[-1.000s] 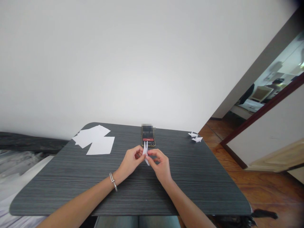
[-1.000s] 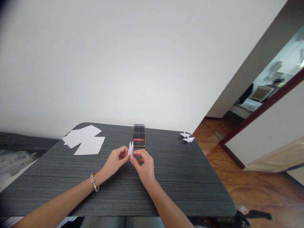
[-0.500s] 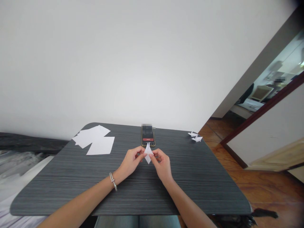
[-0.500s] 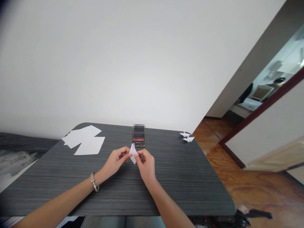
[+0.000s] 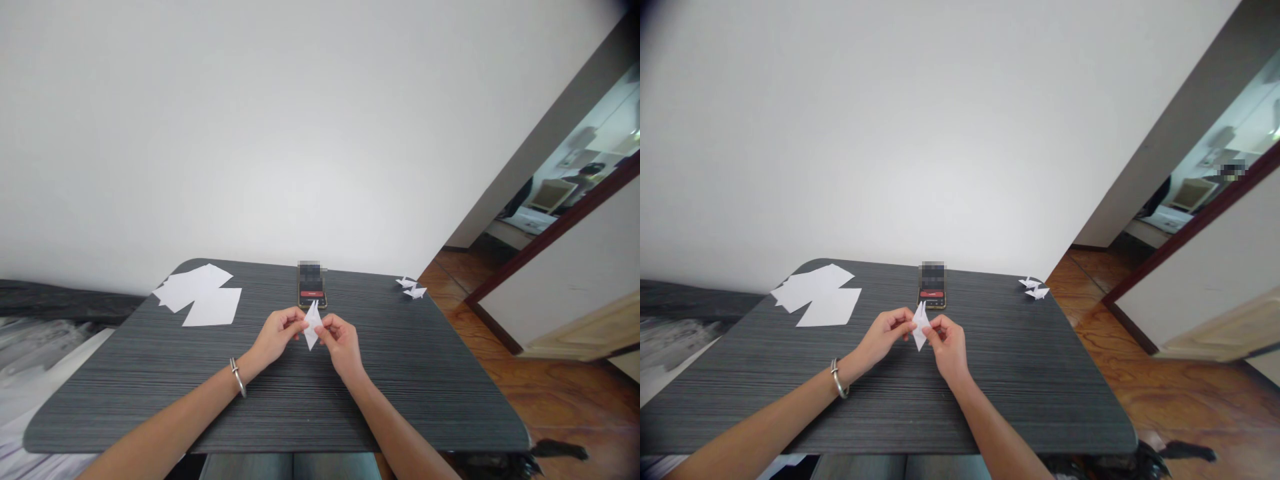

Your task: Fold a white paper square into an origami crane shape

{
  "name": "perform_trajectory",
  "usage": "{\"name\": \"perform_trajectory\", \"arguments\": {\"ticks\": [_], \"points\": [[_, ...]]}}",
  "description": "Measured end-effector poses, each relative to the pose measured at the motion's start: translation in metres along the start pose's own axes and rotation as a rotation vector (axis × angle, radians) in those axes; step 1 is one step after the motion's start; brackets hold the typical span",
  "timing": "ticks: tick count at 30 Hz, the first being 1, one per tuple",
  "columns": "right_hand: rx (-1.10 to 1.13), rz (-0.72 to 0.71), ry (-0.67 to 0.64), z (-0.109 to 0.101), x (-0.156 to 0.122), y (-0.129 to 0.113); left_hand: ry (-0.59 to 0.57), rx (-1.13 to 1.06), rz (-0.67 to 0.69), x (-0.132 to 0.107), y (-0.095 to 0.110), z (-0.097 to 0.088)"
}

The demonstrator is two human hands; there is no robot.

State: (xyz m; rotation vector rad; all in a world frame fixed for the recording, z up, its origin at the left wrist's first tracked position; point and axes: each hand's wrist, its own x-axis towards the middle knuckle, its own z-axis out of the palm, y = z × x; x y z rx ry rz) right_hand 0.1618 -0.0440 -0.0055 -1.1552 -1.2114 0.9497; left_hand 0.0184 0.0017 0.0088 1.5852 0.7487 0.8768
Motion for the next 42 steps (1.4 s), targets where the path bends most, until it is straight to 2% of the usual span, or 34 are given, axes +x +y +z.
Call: {"name": "perform_trajectory", "arguments": {"ticks": [7, 13, 16, 19, 23, 29, 31, 33, 35, 37, 42], "points": [[0.078, 0.039, 0.019, 0.000, 0.000, 0.000, 0.008, -0.052, -0.018, -0.001, -0.001, -0.001], [0.087, 0.015, -0.012, 0.001, 0.000, -0.001, -0.040, -0.076, -0.022, 0.001, -0.003, 0.000], [0.061, 0.000, -0.015, 0.000, -0.001, -0.004, -0.019, -0.041, -0.004, 0.001, -0.001, -0.001], [0.056, -0.035, 0.014, 0.001, -0.001, -0.006, 0.009, -0.005, 0.016, 0.000, 0.003, -0.002], [0.092, -0.015, 0.079, 0.001, 0.000, -0.004, -0.024, -0.025, 0.004, -0.001, 0.003, -0.003], [0.090, 0.048, -0.004, 0.001, 0.000, 0.000, -0.056, -0.062, -0.014, 0.000, 0.002, -0.002], [0.101, 0.047, -0.004, 0.001, 0.000, -0.001, -0.025, -0.081, -0.016, 0.000, 0.002, -0.002], [0.106, 0.047, -0.008, 0.002, -0.001, -0.002, 0.053, -0.071, -0.002, 0.000, 0.003, -0.003], [0.110, 0.050, -0.007, 0.003, -0.001, -0.003, 0.136, 0.004, 0.029, -0.001, 0.003, -0.003], [0.115, 0.055, 0.004, 0.003, 0.000, -0.002, 0.159, 0.081, 0.042, -0.001, 0.004, -0.004], [0.121, 0.057, 0.026, 0.001, 0.001, 0.001, 0.043, 0.030, 0.005, -0.002, 0.008, -0.002]]}}
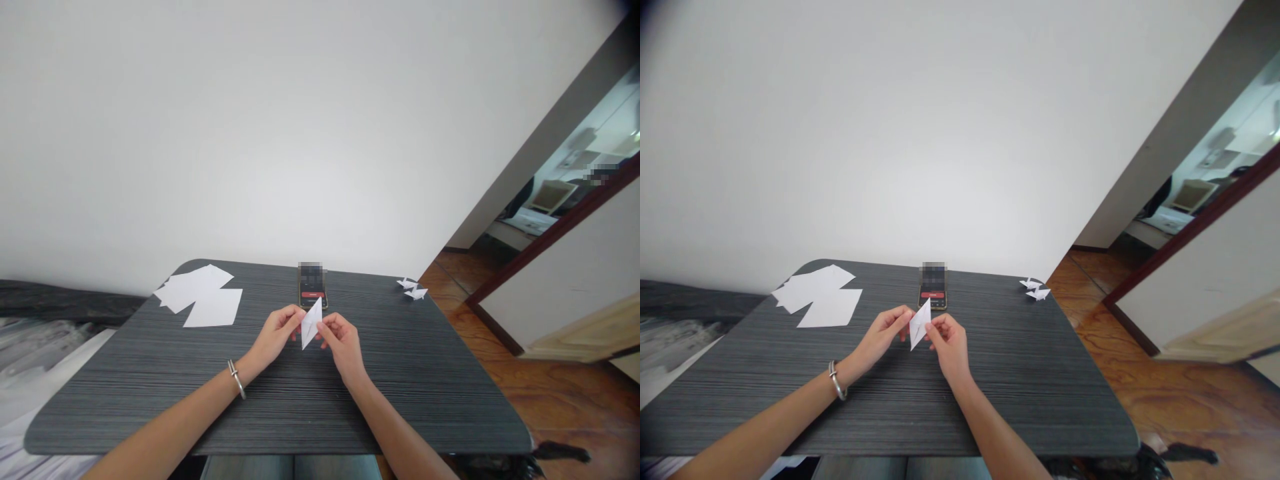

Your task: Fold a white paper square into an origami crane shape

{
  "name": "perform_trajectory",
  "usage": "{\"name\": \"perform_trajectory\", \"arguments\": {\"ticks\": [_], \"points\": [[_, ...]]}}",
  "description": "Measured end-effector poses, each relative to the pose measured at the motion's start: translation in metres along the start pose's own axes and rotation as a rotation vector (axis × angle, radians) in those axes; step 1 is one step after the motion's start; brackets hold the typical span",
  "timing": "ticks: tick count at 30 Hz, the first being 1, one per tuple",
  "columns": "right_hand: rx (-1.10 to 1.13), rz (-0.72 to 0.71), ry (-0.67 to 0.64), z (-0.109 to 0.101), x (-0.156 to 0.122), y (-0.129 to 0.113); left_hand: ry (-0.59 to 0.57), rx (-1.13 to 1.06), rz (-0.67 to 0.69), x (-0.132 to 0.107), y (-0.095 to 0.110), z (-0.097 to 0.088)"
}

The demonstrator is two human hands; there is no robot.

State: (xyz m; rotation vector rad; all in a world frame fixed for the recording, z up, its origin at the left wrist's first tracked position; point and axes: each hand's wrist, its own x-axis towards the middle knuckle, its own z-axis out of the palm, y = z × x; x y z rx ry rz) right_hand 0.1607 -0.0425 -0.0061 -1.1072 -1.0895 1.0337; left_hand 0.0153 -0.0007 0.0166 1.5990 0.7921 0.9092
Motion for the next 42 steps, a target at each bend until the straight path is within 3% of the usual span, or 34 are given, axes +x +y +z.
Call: {"name": "perform_trajectory", "arguments": {"ticks": [12, 34, 42], "points": [[0.022, -0.039, -0.047, 0.0033, -0.0029, -0.0083, 0.004, -0.035, -0.001, 0.0009, -0.0051, 0.0002], [0.009, -0.033, -0.047, 0.0026, -0.0032, -0.0025, -0.027, -0.119, -0.038, 0.0011, -0.0018, -0.0003], [0.006, -0.031, -0.051, 0.0032, -0.0029, -0.0029, 0.036, -0.217, 0.000, 0.0003, -0.0019, 0.0018]]}}
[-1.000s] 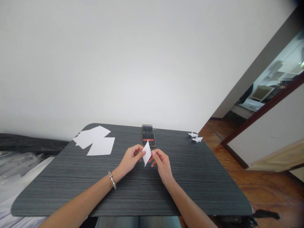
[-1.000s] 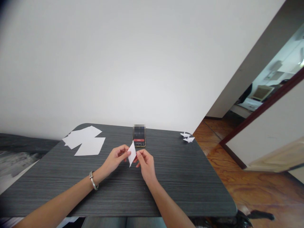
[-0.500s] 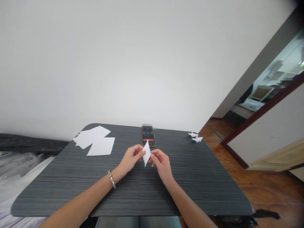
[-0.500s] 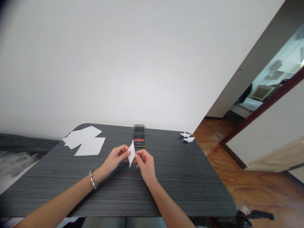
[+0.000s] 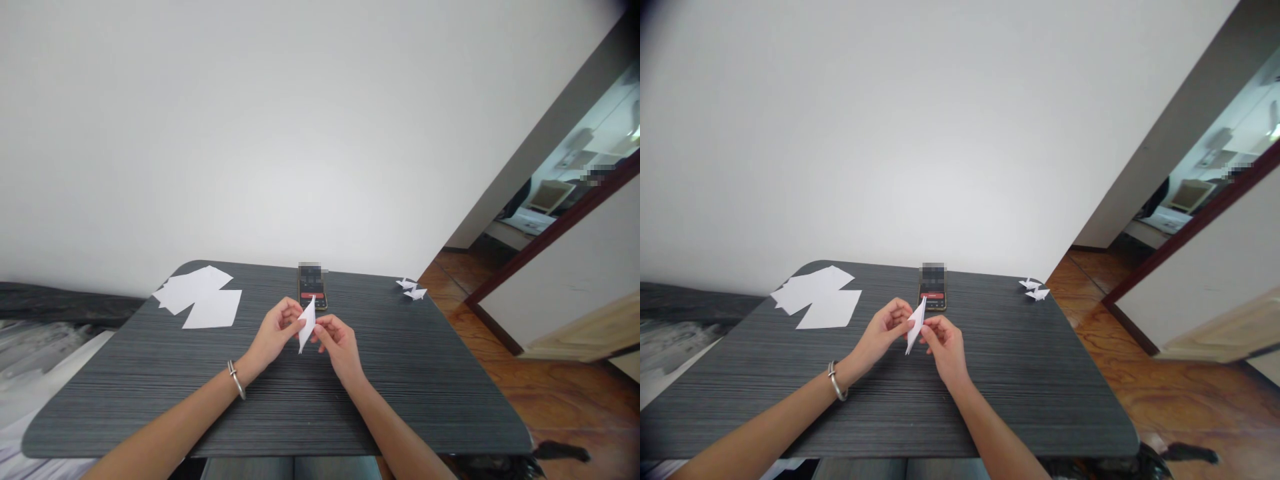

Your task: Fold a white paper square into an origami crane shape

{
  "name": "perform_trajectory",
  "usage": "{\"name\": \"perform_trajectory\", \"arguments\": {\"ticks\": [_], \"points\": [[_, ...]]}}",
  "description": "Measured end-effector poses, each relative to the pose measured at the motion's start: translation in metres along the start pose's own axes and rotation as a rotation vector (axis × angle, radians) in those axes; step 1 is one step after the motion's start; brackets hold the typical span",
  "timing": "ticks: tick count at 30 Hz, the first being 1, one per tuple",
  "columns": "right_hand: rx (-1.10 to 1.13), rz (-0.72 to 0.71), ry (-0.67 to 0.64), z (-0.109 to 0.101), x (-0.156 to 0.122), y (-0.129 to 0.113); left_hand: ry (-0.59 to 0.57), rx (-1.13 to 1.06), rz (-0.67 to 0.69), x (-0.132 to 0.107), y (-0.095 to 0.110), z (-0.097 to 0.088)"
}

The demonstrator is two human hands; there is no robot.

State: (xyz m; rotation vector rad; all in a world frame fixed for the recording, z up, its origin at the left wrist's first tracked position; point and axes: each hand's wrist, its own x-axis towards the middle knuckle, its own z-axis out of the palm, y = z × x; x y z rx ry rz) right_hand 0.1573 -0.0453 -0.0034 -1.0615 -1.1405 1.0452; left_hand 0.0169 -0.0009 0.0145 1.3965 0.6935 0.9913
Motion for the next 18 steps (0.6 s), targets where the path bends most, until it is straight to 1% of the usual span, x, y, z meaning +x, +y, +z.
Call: {"name": "perform_trajectory", "arguments": {"ticks": [4, 8, 13, 18], "points": [[0.005, 0.005, -0.001, -0.0002, 0.0001, 0.0005, -0.012, 0.071, -0.037, -0.0006, 0.0015, 0.0001], [0.003, 0.004, 0.015, -0.0014, 0.0002, 0.0002, -0.019, 0.081, -0.070, -0.0008, 0.0026, 0.0003], [-0.010, -0.003, 0.017, -0.0023, 0.0000, 0.0005, -0.019, 0.049, -0.084, -0.0010, 0.0020, 0.0004], [-0.030, -0.018, 0.009, -0.0026, 0.0002, 0.0007, -0.070, -0.038, -0.088, -0.0009, -0.0016, 0.0014]]}}
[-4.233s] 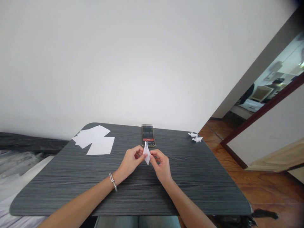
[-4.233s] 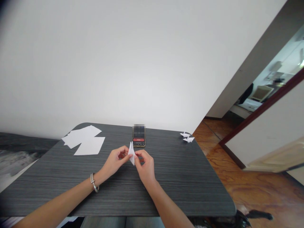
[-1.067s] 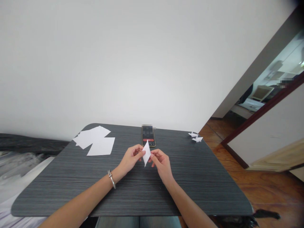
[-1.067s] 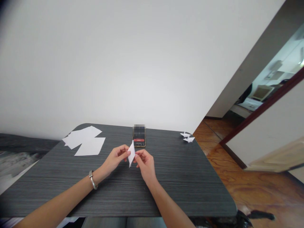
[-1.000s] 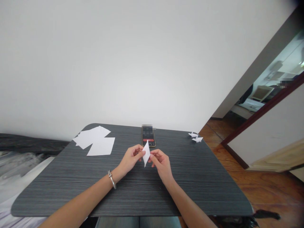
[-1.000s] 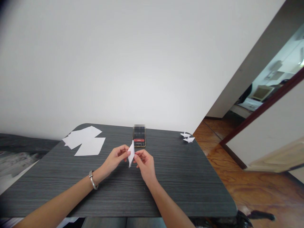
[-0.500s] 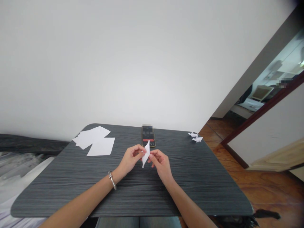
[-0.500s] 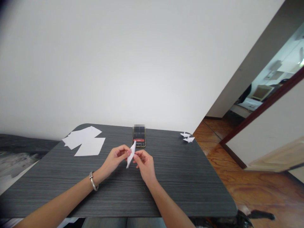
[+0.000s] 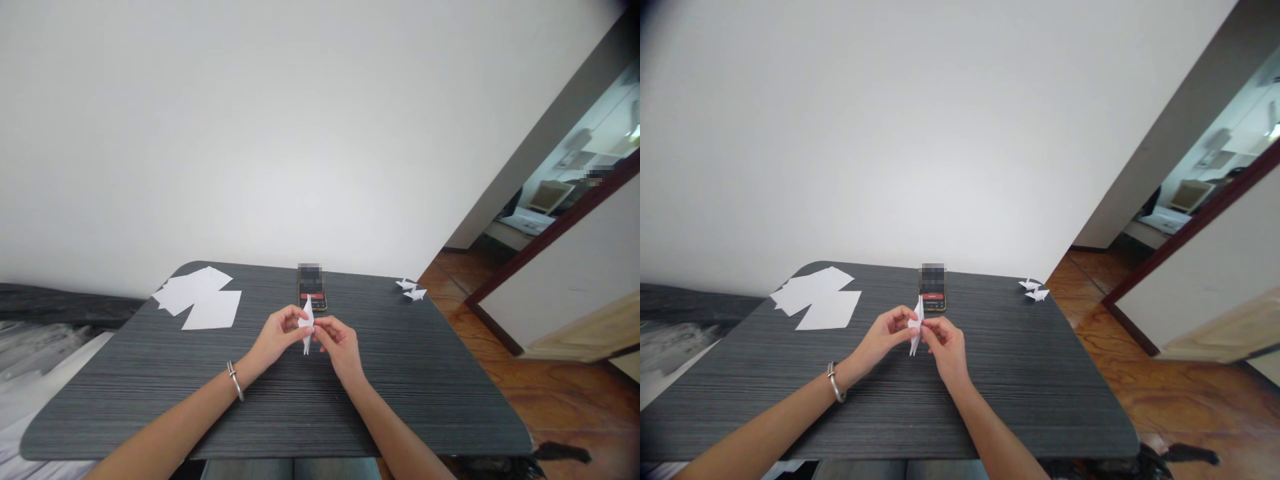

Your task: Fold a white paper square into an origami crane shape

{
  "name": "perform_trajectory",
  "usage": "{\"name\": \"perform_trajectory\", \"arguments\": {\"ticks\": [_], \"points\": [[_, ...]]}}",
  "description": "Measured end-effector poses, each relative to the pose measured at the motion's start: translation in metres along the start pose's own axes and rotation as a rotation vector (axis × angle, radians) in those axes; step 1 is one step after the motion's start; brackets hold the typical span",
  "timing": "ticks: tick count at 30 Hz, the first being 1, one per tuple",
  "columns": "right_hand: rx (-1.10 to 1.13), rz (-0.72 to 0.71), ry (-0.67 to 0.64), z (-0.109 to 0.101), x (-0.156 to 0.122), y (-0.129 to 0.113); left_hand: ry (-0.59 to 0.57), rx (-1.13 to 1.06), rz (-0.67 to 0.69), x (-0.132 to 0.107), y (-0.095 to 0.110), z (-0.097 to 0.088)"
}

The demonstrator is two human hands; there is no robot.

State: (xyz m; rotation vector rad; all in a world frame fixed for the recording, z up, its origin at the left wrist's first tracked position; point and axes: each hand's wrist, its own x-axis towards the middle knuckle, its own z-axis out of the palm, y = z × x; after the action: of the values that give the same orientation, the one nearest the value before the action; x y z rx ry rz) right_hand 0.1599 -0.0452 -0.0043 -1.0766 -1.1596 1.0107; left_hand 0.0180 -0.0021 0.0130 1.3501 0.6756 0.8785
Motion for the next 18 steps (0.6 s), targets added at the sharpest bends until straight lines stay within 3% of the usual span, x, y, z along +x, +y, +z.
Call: {"name": "perform_trajectory", "arguments": {"ticks": [5, 18], "points": [[-0.014, -0.043, 0.003, -0.0003, 0.0004, -0.0014, 0.013, 0.017, 0.009, 0.0011, -0.0018, 0.0001], [-0.016, 0.024, 0.028, 0.0003, 0.0004, -0.0037, -0.021, 0.002, -0.018, 0.0016, -0.0005, 0.0020]]}}
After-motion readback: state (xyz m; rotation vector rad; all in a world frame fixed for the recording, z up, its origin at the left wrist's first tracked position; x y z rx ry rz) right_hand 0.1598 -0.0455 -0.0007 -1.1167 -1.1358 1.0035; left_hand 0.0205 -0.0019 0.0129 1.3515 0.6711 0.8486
